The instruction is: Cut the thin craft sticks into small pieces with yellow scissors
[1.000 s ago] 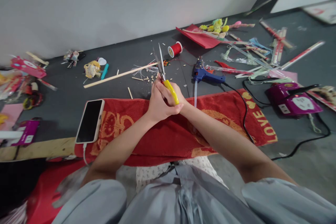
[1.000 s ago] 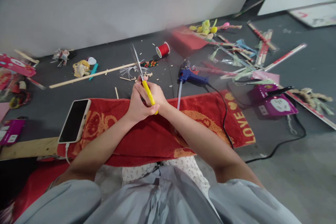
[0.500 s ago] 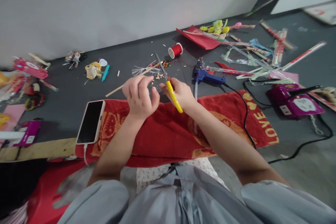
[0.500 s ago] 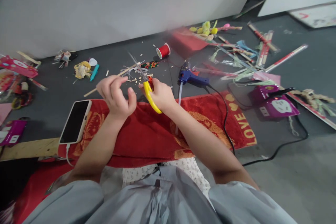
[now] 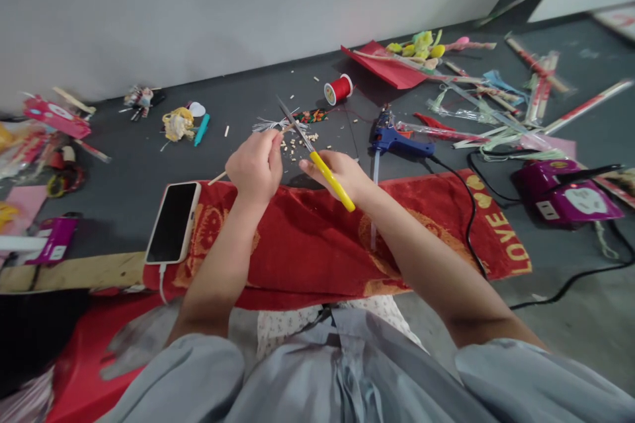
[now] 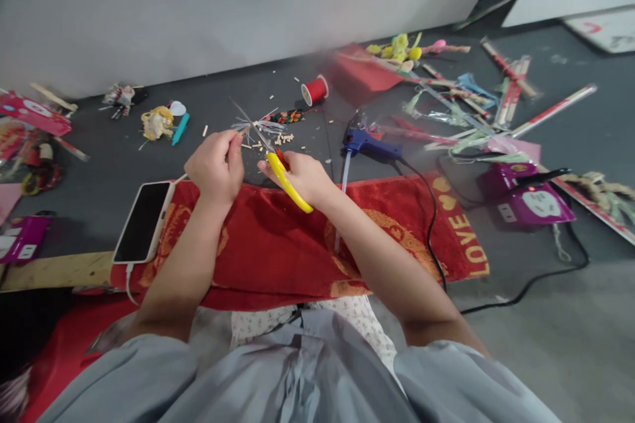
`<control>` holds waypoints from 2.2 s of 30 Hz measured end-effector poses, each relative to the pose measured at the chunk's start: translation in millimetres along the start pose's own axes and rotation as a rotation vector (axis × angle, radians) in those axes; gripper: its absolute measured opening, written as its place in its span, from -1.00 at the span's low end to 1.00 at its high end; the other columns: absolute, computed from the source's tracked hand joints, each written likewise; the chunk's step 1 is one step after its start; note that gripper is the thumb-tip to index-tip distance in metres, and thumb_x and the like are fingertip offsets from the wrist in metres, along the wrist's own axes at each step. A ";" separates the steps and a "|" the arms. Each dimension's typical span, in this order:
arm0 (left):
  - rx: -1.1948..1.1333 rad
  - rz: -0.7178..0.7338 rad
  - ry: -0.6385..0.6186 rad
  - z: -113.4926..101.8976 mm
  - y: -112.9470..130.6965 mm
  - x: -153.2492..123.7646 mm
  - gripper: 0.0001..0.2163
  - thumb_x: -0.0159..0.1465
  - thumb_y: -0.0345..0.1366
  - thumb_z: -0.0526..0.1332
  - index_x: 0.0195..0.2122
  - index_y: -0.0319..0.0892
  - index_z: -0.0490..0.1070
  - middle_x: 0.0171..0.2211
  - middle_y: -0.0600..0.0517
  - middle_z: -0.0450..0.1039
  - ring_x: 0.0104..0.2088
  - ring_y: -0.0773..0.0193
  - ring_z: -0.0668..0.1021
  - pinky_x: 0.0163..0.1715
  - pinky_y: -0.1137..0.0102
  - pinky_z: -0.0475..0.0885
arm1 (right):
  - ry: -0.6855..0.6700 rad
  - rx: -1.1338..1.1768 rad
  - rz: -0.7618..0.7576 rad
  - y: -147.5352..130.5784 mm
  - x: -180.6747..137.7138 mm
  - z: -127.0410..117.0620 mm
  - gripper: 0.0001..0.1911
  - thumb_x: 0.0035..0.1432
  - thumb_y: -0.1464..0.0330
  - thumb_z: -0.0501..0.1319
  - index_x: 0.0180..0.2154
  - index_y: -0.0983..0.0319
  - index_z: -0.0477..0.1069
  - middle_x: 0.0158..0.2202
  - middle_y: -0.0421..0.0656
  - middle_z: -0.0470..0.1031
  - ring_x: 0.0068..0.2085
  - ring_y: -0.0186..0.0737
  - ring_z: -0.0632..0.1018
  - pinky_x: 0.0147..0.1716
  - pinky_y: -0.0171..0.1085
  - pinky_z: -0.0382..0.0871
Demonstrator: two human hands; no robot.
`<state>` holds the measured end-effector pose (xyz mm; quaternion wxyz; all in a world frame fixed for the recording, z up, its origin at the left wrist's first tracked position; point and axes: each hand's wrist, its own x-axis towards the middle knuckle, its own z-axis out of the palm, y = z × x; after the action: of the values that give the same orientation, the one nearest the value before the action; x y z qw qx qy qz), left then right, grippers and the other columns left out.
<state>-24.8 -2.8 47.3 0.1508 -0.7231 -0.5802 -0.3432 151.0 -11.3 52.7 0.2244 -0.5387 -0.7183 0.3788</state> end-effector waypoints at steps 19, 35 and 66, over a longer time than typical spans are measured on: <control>-0.090 -0.003 -0.007 8.8 -10.7 7.6 -0.58 0.39 -0.05 -0.10 -0.20 -0.07 0.52 -0.35 -0.03 0.57 -0.30 0.25 0.56 -0.35 0.38 0.31 | -0.106 0.084 -0.092 6.7 10.1 -5.4 -0.43 0.18 -0.16 -0.04 -0.54 0.18 0.13 -0.64 -0.27 0.19 -0.56 -0.39 0.21 -0.51 -0.31 0.00; -0.152 -0.006 0.007 15.2 -12.3 7.6 -0.60 0.39 -0.08 -0.09 -0.21 -0.09 0.53 -0.31 -0.04 0.60 -0.27 0.23 0.59 -0.30 0.37 0.36 | -0.115 0.170 -0.149 14.2 13.5 -3.8 -0.41 0.16 -0.19 -0.03 -0.56 0.18 0.10 -0.63 -0.30 0.11 -0.56 -0.42 0.13 -0.53 -0.30 -0.05; -0.041 -0.150 -0.158 36.6 -34.6 4.0 -0.77 0.30 -0.19 0.07 -0.32 -0.08 0.51 -0.39 -0.04 0.55 -0.39 0.20 0.50 -0.36 0.34 0.27 | -0.270 0.789 0.231 14.0 18.5 -4.4 -0.44 0.23 -0.17 -0.20 -0.50 0.13 0.09 -0.66 -0.34 -0.02 -0.67 -0.42 0.01 -0.70 -0.31 0.04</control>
<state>-45.3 32.4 17.5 0.0640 -0.7054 -0.6355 -0.3073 156.7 9.4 42.8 0.2734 -0.4343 -0.4765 0.7139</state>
